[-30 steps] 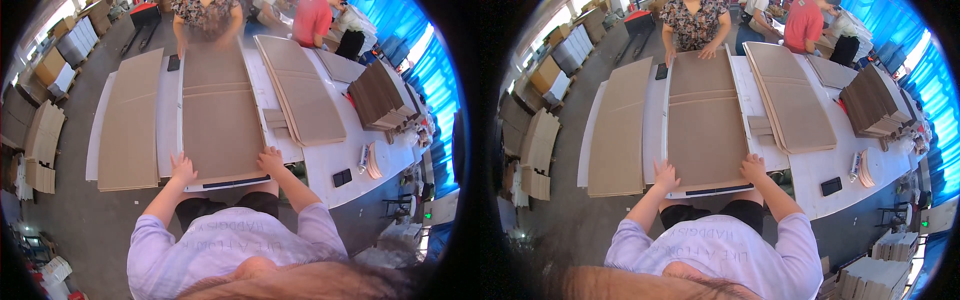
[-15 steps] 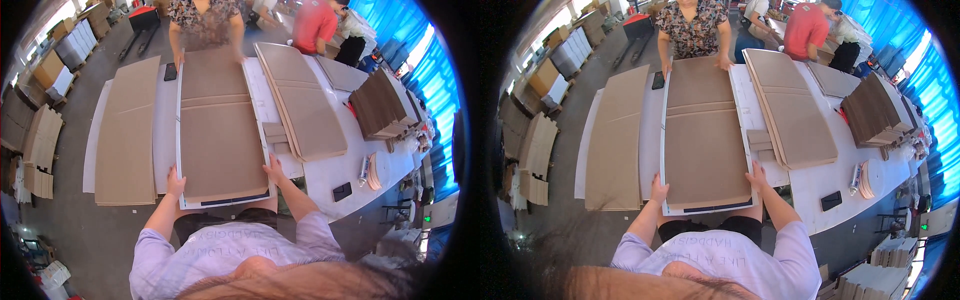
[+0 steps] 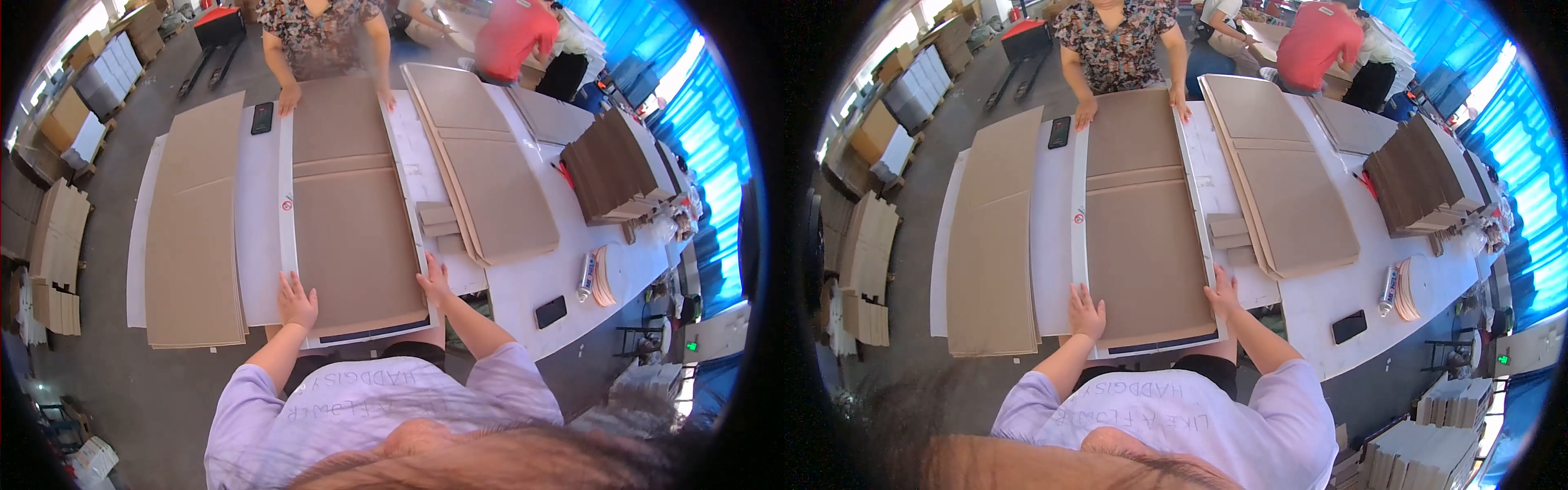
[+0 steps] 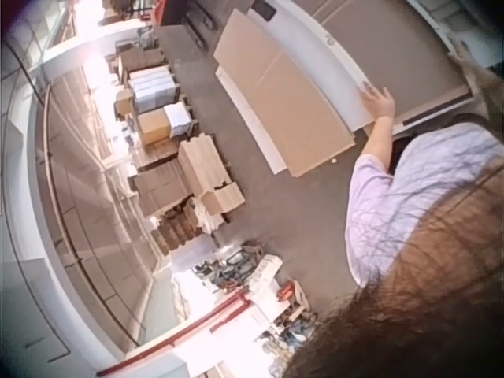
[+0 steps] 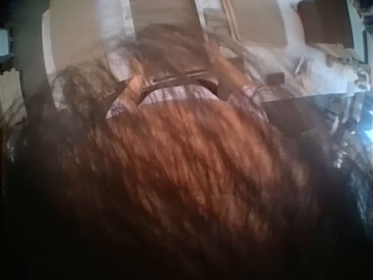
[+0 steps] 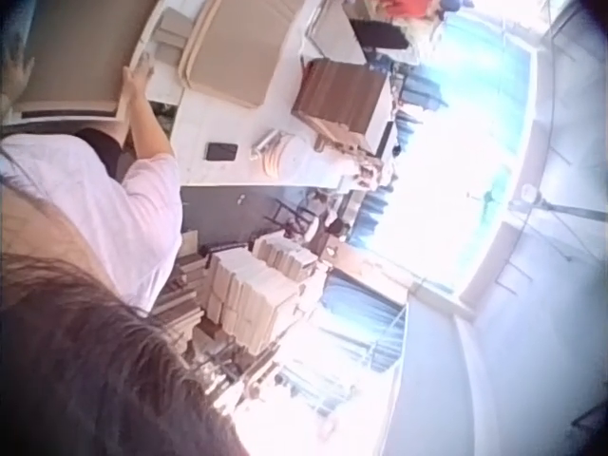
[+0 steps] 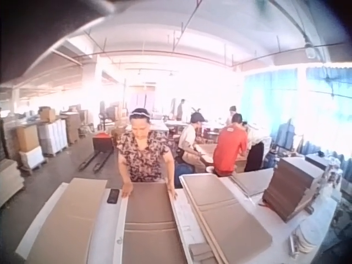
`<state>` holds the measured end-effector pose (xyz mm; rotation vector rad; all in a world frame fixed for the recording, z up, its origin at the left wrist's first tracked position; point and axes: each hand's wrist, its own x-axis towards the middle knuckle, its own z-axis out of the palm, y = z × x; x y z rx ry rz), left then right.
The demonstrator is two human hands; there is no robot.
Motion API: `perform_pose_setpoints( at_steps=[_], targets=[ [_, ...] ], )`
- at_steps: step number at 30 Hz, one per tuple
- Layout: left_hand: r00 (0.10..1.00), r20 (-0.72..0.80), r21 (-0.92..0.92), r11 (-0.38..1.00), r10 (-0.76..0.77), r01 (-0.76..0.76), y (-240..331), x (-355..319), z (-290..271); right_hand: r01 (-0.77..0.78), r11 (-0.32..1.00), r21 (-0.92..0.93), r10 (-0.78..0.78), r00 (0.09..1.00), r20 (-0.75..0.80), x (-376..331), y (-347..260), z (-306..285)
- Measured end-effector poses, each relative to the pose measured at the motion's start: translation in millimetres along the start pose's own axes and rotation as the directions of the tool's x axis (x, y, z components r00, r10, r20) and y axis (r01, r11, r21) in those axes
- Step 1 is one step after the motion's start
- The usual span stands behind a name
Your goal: Assembling and folding cardboard packaging components on a factory workbench.
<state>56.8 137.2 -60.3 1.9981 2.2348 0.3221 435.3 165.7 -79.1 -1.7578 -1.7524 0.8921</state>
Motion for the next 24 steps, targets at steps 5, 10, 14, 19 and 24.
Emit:
perform_pose_setpoints(
  at_steps=[5,10,14,19,24],
  targets=[
    [1.0,-0.015,-0.277,0.96,0.025,-0.029,-25.6,7.2,14.3,0.005,0.991,-0.135,-0.012,0.998,-0.056,1.2,-16.7,14.0],
    [0.995,0.088,-0.419,0.908,0.036,0.004,-58.1,11.0,11.3,0.031,0.911,-0.411,-0.096,0.986,-0.137,-1.3,-43.6,36.7],
    [0.991,0.135,-0.515,0.855,0.008,0.064,-63.2,6.8,16.2,-0.027,0.845,-0.534,-0.007,0.998,-0.061,-9.6,-75.0,21.7],
    [0.989,0.146,-0.522,0.847,-0.026,0.099,-60.9,0.1,8.3,-0.068,0.833,-0.549,0.066,0.998,-0.024,-17.3,-92.4,15.1],
    [0.997,-0.071,-0.567,0.823,0.008,-0.047,-68.5,1.3,4.8,0.247,0.65,-0.718,-0.372,0.928,-0.018,-19.9,-81.7,27.5]
  ],
)
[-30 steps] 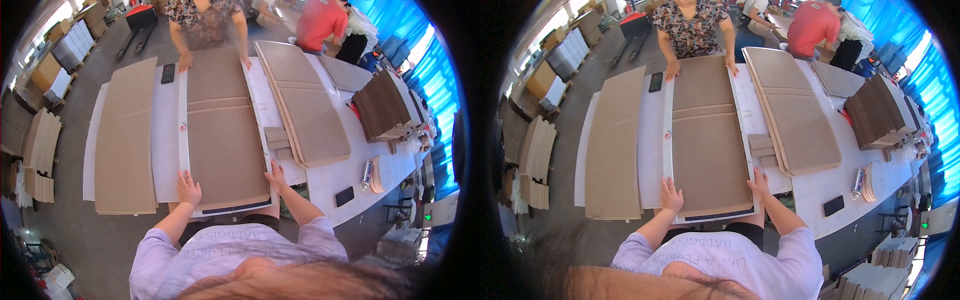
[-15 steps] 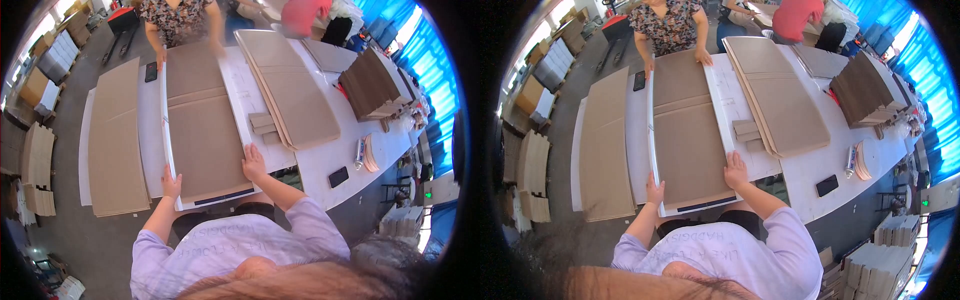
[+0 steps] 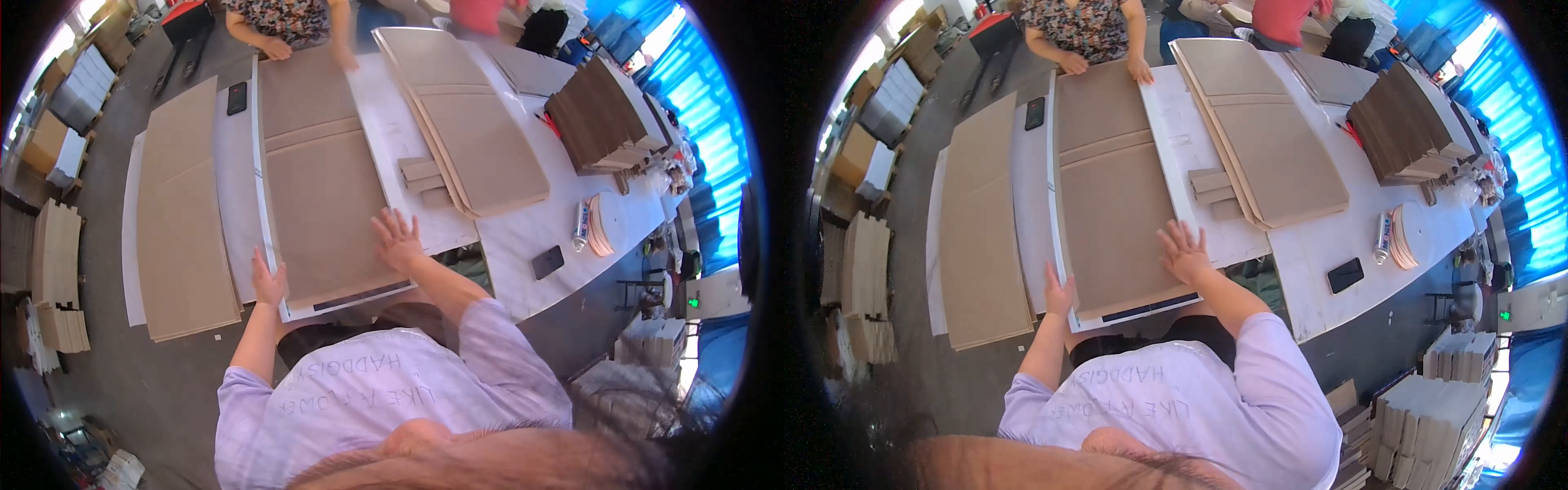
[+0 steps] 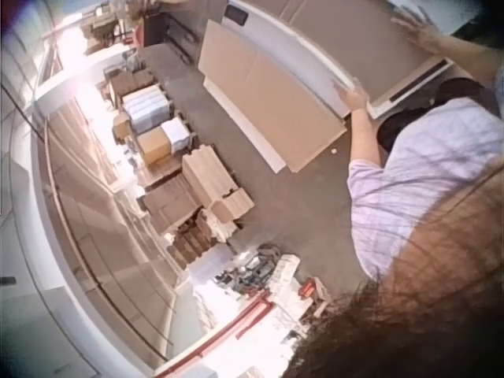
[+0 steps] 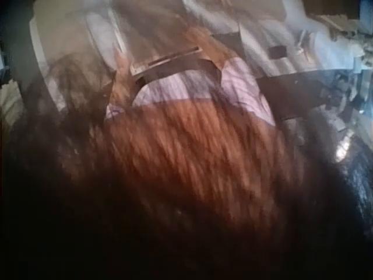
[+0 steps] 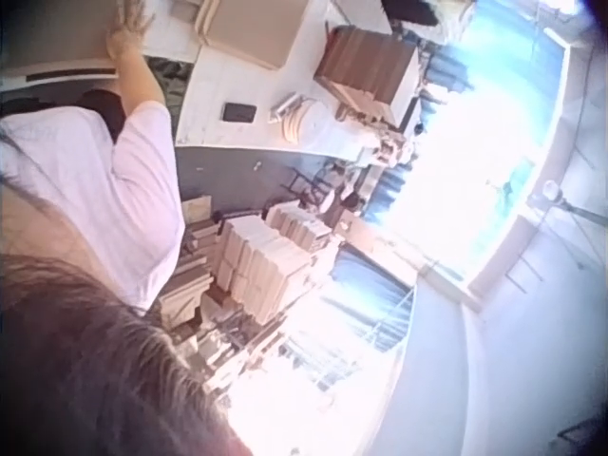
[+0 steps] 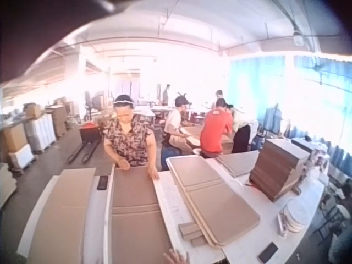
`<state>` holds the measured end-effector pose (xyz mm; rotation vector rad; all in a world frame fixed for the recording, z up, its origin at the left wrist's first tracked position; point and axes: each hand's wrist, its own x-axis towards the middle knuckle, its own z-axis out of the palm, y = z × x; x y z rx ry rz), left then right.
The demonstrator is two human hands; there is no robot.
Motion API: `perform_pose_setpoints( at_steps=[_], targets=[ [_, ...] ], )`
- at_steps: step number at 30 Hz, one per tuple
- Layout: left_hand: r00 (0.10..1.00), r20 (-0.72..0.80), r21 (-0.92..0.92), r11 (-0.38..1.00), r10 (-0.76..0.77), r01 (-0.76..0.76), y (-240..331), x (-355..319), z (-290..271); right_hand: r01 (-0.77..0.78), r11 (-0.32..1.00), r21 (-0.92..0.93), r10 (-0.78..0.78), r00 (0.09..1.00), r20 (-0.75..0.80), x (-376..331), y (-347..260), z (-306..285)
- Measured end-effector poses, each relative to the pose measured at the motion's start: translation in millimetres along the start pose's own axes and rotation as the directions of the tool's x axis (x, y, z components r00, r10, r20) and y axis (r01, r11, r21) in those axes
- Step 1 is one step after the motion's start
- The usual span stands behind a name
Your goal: Assembling and folding cardboard packaging components on a factory workbench.
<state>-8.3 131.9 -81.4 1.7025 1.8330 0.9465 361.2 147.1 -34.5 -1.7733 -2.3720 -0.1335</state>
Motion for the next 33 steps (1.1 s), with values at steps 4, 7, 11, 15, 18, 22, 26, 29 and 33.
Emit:
perform_pose_setpoints(
  at_steps=[4,7,11,15,18,22,26,29,33],
  targets=[
    [0.982,-0.063,0.093,0.981,0.179,-0.173,24.9,-27.0,-38.0,0.392,0.852,0.346,-0.466,0.87,0.16,-25.9,-14.7,-23.4],
    [0.983,0.0,0.085,0.979,0.185,-0.184,31.1,-56.7,-58.9,0.453,0.83,0.325,-0.49,0.871,0.04,-48.8,-24.4,-21.7],
    [0.961,0.079,0.134,0.953,0.265,-0.273,36.4,-75.8,-66.9,0.471,0.844,0.258,-0.502,0.862,0.068,-51.4,-20.9,-7.2],
    [0.919,0.315,0.244,0.916,0.235,-0.318,61.5,-76.6,-81.5,0.544,0.815,0.201,-0.566,0.822,0.069,-47.0,-19.4,-4.8],
    [0.908,0.369,0.31,0.895,0.198,-0.321,76.9,-71.7,-91.3,0.431,0.838,0.336,-0.444,0.895,-0.043,-36.4,-22.1,-32.4],
    [0.909,0.288,0.34,0.856,0.3,-0.39,67.8,-45.8,-88.2,0.401,0.817,0.414,-0.405,0.911,-0.082,-14.8,-21.3,-96.5],
    [0.901,0.019,-0.049,0.9,0.433,-0.432,87.1,-3.7,-97.2,0.385,0.871,0.303,-0.332,0.919,-0.214,7.9,3.1,-173.9],
    [0.875,-0.045,-0.114,0.868,0.482,-0.484,117.3,27.3,-119.0,0.221,0.835,0.503,-0.067,0.95,-0.306,13.6,60.9,-193.4],
    [0.868,-0.026,-0.199,0.849,0.495,-0.49,133.3,43.5,-134.2,-0.088,0.667,0.74,-0.037,0.988,0.151,28.0,81.9,-197.2]
  ],
)
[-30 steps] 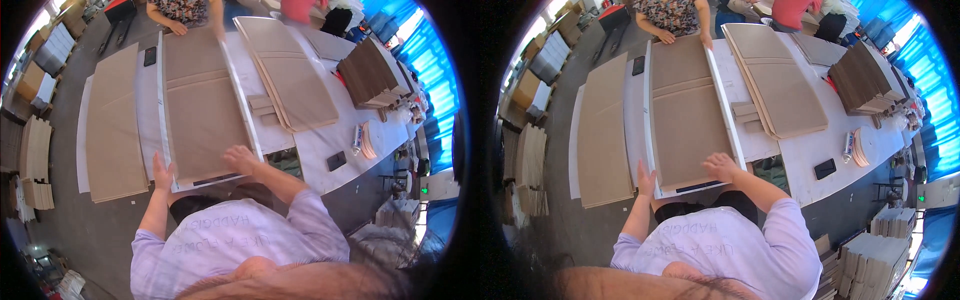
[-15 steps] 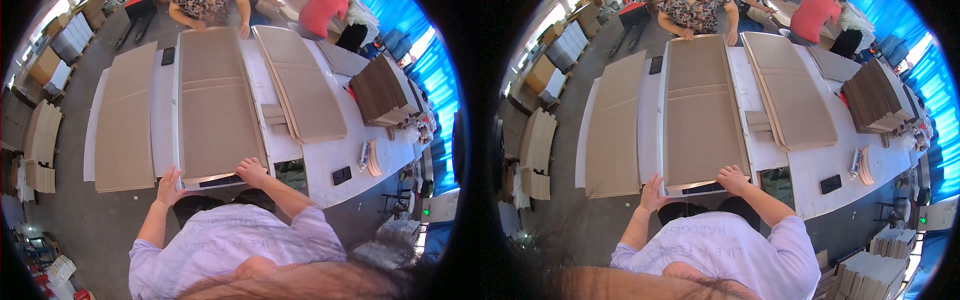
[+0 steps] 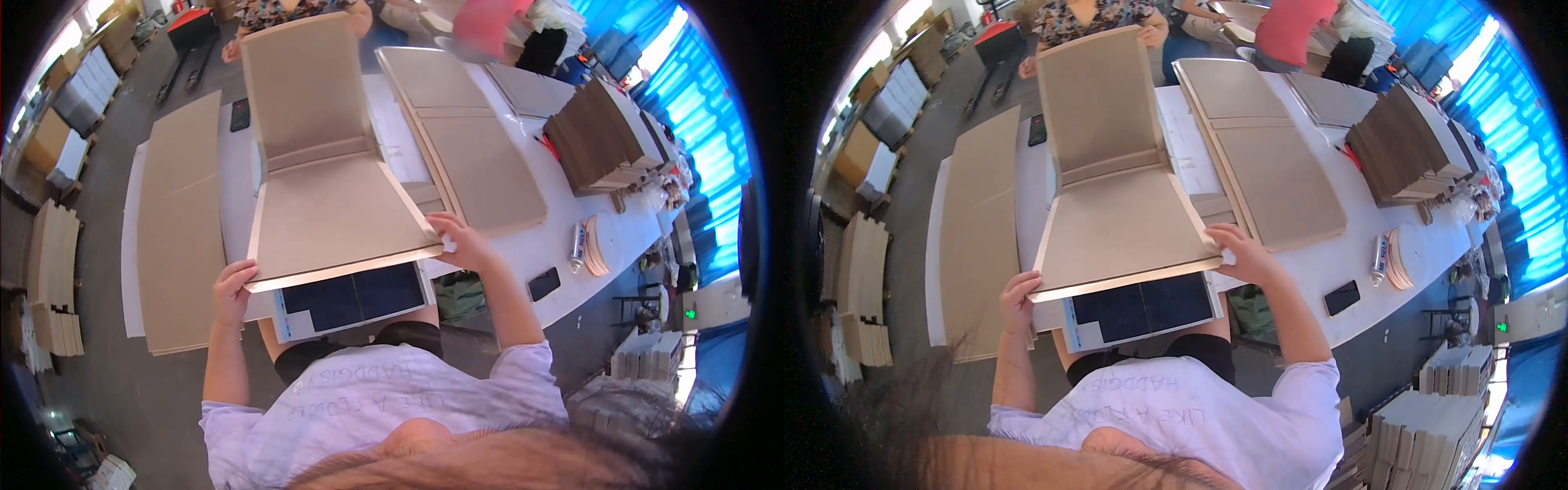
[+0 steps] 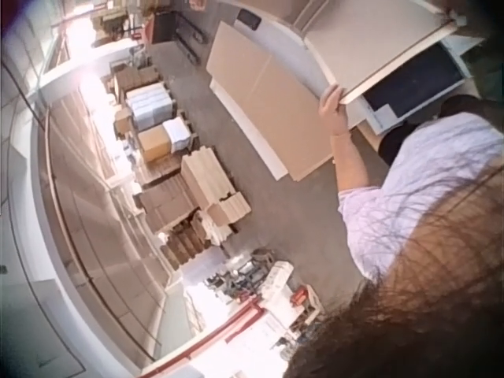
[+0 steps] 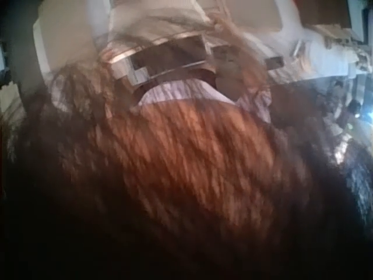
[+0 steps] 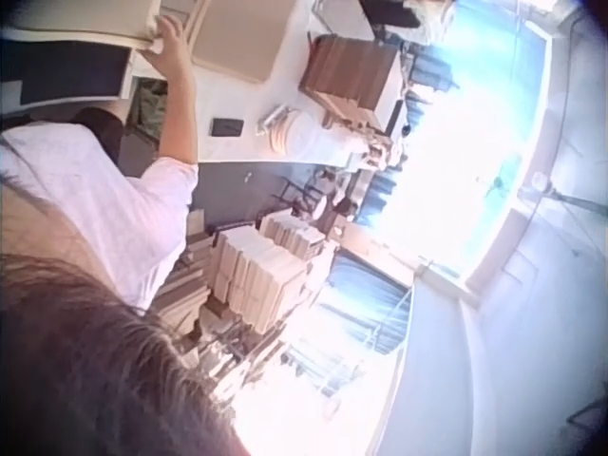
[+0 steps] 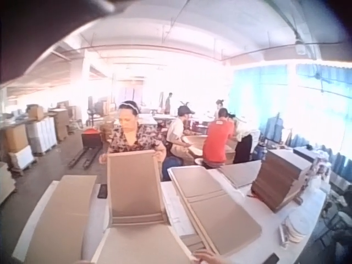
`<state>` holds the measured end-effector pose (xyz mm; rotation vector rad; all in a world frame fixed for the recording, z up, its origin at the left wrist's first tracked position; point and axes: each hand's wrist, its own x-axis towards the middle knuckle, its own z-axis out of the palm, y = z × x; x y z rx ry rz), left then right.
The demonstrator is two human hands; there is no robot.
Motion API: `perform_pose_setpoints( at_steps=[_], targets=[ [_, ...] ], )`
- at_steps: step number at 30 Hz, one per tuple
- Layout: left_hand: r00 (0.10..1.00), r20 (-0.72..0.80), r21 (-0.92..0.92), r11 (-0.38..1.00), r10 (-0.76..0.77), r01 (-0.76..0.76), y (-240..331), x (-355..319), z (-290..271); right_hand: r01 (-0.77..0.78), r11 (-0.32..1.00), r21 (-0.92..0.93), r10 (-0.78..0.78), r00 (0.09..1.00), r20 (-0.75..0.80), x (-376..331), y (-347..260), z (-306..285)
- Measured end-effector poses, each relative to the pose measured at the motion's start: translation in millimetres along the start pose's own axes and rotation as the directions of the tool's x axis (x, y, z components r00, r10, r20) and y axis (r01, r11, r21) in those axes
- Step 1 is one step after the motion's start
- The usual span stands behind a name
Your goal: Assembling and folding cardboard packaging components on a factory workbench.
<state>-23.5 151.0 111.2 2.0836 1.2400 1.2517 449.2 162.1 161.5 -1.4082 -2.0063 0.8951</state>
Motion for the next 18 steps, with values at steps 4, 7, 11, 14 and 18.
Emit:
perform_pose_setpoints(
  at_steps=[4,7,11,14,18],
  targets=[
    [0.996,-0.084,-0.071,0.997,0.013,-0.019,-7.0,6.9,-2.6,0.287,0.955,0.069,-0.273,0.948,-0.165,13.4,40.4,14.6],
    [0.987,-0.16,-0.12,0.993,-0.022,0.002,-3.2,13.0,-2.2,0.319,0.946,0.061,-0.287,0.91,-0.299,17.4,43.5,12.6],
    [0.978,-0.206,-0.077,0.997,-0.031,0.015,-6.7,22.0,-3.4,0.358,0.912,0.201,-0.256,0.879,-0.402,25.3,47.3,19.5],
    [0.953,-0.295,-0.319,0.948,-0.075,-0.024,-11.2,30.0,2.1,0.403,0.862,0.308,-0.226,0.849,-0.477,31.3,45.0,25.3],
    [0.939,-0.342,-0.398,0.911,-0.041,-0.106,-17.7,34.2,3.2,0.47,0.811,0.347,-0.176,0.763,-0.622,38.4,41.7,40.5]
  ],
)
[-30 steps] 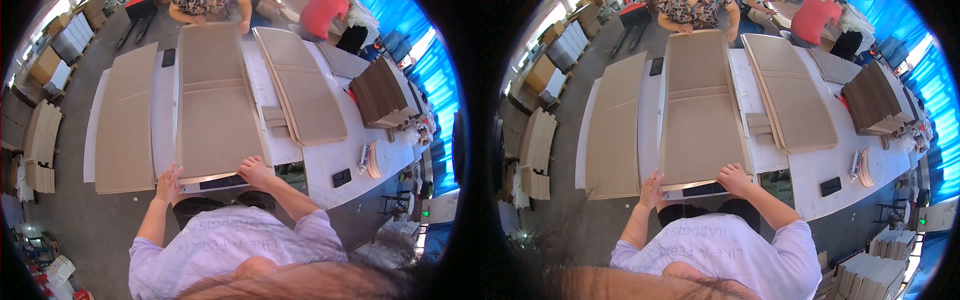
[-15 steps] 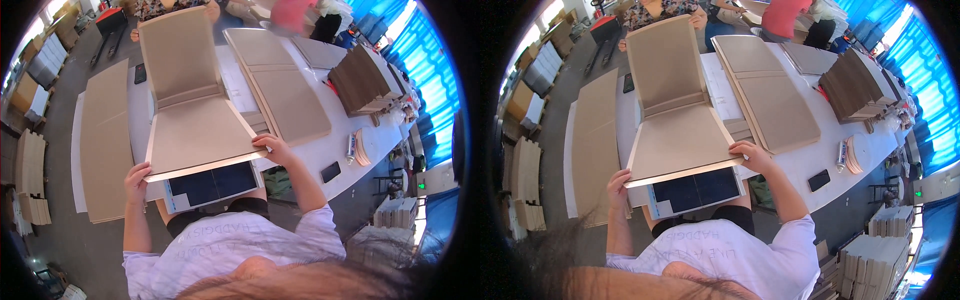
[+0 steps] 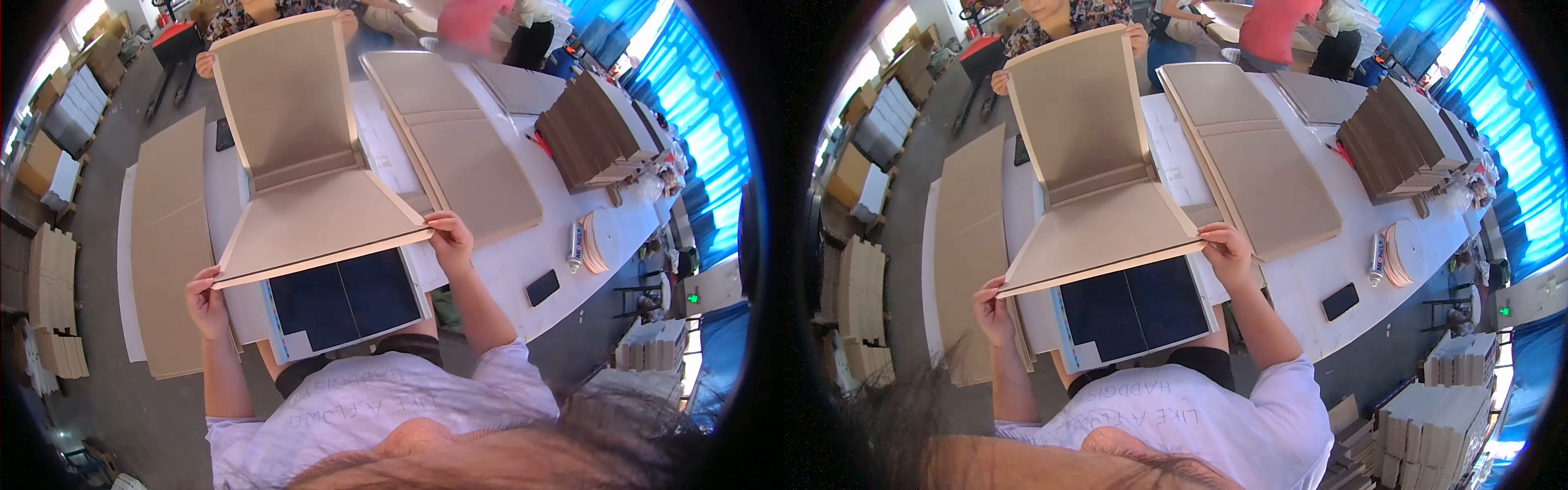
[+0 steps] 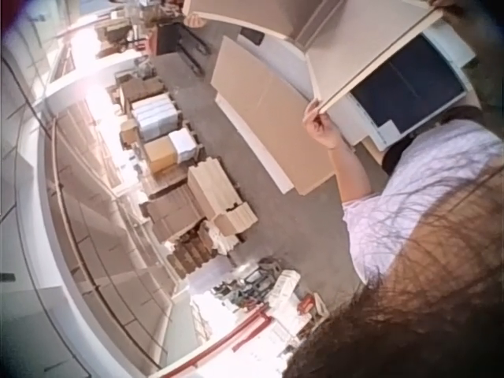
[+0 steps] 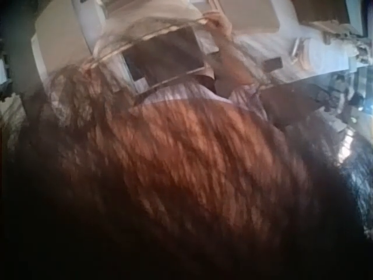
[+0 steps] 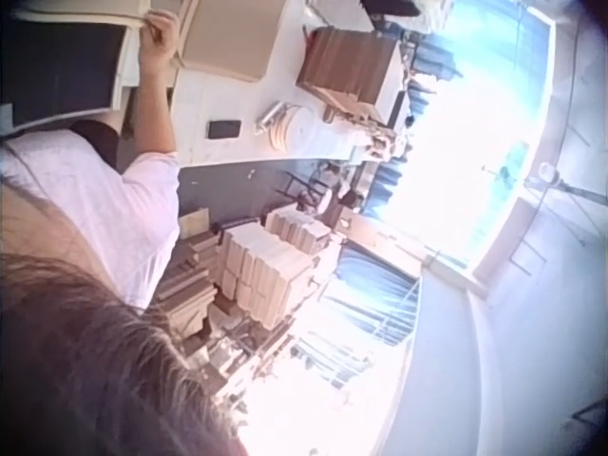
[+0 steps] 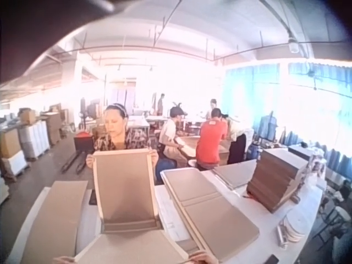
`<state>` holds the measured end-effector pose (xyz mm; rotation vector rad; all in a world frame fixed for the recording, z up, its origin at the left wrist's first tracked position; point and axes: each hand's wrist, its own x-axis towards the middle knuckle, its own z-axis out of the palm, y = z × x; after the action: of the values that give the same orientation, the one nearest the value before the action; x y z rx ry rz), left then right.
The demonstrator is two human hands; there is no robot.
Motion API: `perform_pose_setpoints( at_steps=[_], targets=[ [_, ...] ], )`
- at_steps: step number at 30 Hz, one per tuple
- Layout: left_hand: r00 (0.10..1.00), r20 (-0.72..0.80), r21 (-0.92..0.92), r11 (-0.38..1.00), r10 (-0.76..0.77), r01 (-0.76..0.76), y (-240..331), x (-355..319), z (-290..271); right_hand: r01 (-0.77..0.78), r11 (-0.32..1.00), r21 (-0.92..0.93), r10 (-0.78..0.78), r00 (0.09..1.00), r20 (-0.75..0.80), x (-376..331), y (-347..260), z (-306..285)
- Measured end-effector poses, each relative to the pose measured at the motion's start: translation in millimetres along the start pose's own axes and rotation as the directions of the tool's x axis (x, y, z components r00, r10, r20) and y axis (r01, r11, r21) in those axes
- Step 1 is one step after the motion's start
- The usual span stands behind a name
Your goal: Assembling and folding cardboard packaging components on a factory workbench.
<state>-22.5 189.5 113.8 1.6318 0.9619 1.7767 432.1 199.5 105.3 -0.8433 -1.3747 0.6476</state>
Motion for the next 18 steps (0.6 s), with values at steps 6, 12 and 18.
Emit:
perform_pose_setpoints(
  at_steps=[6,12,18],
  targets=[
    [0.997,-0.026,0.103,0.992,0.075,-0.072,-6.2,4.7,-1.6,0.02,0.99,0.14,0.003,0.987,-0.163,0.4,3.2,12.0],
    [0.995,-0.087,0.035,0.999,0.041,-0.038,-7.2,8.8,5.9,0.09,0.99,0.111,-0.076,0.989,-0.123,3.8,8.4,6.8],
    [0.988,-0.101,0.03,0.993,0.117,-0.114,-8.0,13.1,6.5,0.142,0.975,-0.173,-0.155,0.986,-0.059,14.9,-1.9,3.9]
  ],
)
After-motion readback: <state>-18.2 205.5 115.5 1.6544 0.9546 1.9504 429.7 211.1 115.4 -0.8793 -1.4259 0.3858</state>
